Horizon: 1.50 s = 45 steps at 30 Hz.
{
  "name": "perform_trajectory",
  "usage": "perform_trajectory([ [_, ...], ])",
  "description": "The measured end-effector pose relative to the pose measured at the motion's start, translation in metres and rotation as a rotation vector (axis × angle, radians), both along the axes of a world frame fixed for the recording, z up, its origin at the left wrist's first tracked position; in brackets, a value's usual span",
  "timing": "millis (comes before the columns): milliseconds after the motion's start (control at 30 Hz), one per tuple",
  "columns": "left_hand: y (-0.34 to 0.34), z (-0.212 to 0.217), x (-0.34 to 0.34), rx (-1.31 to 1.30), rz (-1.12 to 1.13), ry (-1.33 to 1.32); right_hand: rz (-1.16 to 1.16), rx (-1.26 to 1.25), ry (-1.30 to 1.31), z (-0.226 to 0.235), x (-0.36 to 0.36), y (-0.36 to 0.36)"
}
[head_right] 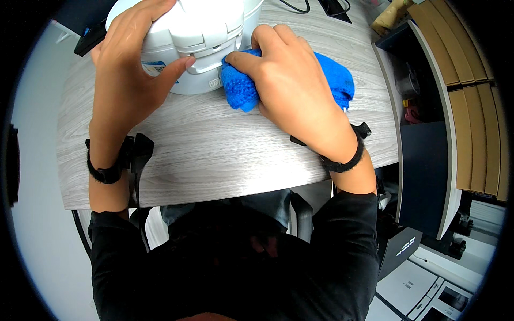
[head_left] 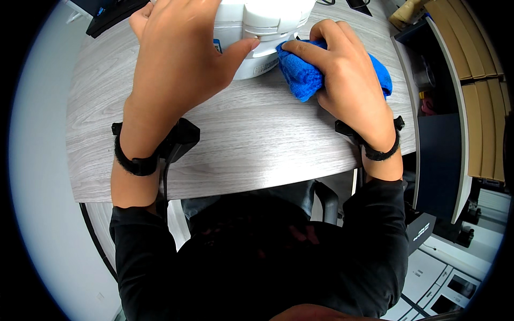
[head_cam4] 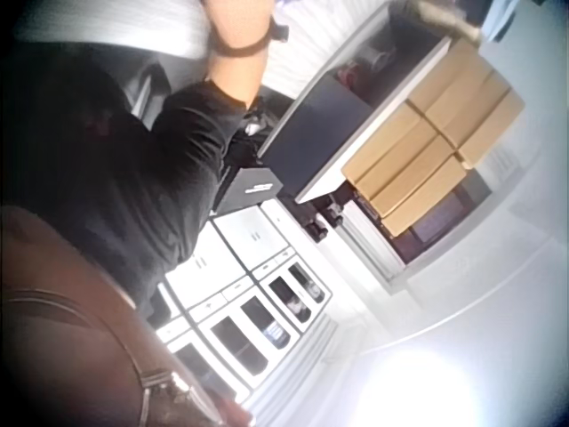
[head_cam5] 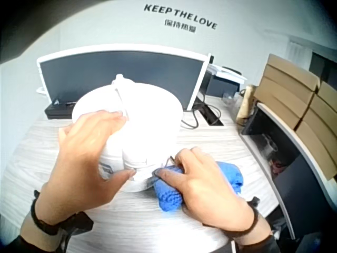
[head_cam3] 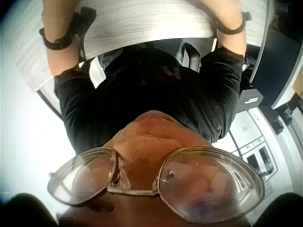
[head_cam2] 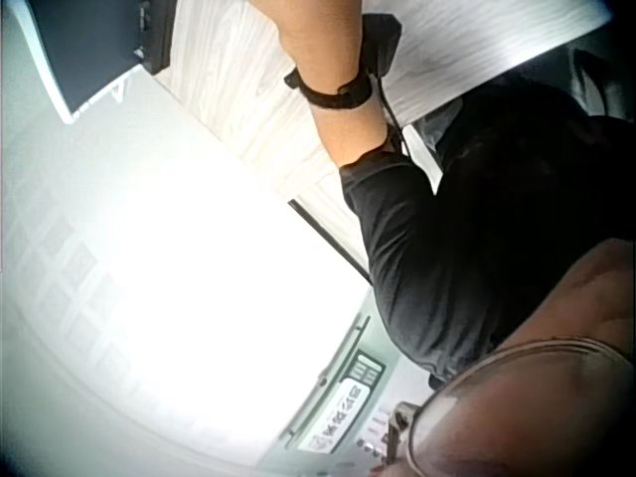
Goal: The person uses a screwdriver to tighten screws on a white appliance, then attaches a white plastic component and wipes the exterior with a blue cloth.
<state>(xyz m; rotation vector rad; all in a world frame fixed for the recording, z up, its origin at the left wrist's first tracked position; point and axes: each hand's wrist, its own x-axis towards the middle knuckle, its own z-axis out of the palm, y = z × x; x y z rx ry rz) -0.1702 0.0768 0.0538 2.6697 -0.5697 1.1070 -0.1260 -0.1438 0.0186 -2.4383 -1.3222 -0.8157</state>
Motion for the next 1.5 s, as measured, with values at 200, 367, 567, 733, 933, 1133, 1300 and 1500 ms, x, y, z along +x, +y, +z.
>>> perform_trajectory([
  [200, -0.003, 0.002, -0.001, 0.003, 0.054, 0.058, 0.078, 0.067, 0.124, -0.005, -0.008, 0.014],
  [367, 0.000, 0.003, -0.001, 0.030, 0.108, 0.126, 0.099, 0.079, 0.100, -0.012, -0.008, 0.016],
  [567, 0.009, 0.003, 0.002, 0.014, -0.008, 0.029, -0.054, -0.034, -0.079, -0.004, -0.002, 0.005],
  [733, 0.011, 0.009, 0.001, -0.023, -0.014, 0.076, -0.061, -0.069, -0.263, -0.004, -0.001, 0.008],
  [933, 0.020, 0.006, 0.006, -0.013, -0.083, 0.063, -0.085, -0.072, -0.324, 0.002, -0.004, 0.008],
  [1133, 0.013, 0.010, 0.002, 0.009, 0.005, 0.125, -0.094, -0.045, -0.344, -0.003, -0.001, 0.011],
  [1300, 0.008, 0.016, -0.005, -0.040, -0.041, 0.121, -0.107, -0.071, -0.326, -0.006, -0.003, 0.014],
  [1500, 0.027, 0.006, 0.006, 0.013, -0.101, 0.099, -0.076, -0.039, -0.160, -0.008, -0.007, 0.014],
])
